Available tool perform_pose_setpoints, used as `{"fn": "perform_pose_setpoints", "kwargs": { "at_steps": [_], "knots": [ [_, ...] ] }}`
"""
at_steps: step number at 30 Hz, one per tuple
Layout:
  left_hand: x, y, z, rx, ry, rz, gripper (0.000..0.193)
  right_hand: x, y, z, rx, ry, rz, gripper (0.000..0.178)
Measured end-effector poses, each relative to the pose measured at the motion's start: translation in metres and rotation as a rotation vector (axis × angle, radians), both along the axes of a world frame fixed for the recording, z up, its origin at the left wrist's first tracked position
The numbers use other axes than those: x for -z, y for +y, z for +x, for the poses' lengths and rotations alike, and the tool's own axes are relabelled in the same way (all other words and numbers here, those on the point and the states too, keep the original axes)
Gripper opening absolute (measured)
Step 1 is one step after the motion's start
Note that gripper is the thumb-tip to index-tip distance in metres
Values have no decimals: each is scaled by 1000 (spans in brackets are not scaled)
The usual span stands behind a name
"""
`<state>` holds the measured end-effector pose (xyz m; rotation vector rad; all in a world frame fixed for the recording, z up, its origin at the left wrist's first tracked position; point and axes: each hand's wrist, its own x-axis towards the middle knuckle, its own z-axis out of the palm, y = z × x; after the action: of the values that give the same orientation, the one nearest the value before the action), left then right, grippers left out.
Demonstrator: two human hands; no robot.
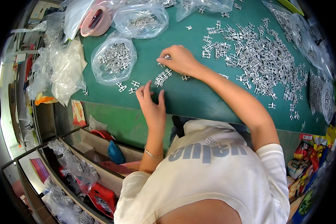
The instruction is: The person sorts small H-shaped metal components by hand on a green workbench, picking up the items from a pile and placing them into a plastic bag.
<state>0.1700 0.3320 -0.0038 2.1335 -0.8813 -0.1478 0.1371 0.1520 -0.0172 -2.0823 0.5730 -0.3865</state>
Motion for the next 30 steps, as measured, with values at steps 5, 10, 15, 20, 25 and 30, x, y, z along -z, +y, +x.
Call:
{"fn": "perform_pose_setpoints", "kwargs": {
  "at_steps": [5, 10, 15, 20, 25, 30],
  "knots": [
    [14, -8, 18, -35, -125, 79, 29, -17, 8, 0, -4, 105, -185, 22],
    [15, -5, 21, -1, 199, -135, 20, -11, 20, -24, -225, 157, -342, 25],
    [10, 4, 23, -130, 573, -275, 16, -7, 18, -27, -162, 98, -307, 21],
    [15, 13, 28, -87, 702, -341, 22, -27, 19, -17, -112, 139, -30, 18],
    [17, 6, 28, 39, 406, -200, 20, -14, 24, -7, -166, 133, -218, 18],
    [10, 14, 25, -6, 302, -217, 25, -38, 14, -41, -56, 233, -165, 25]
  ]
}}
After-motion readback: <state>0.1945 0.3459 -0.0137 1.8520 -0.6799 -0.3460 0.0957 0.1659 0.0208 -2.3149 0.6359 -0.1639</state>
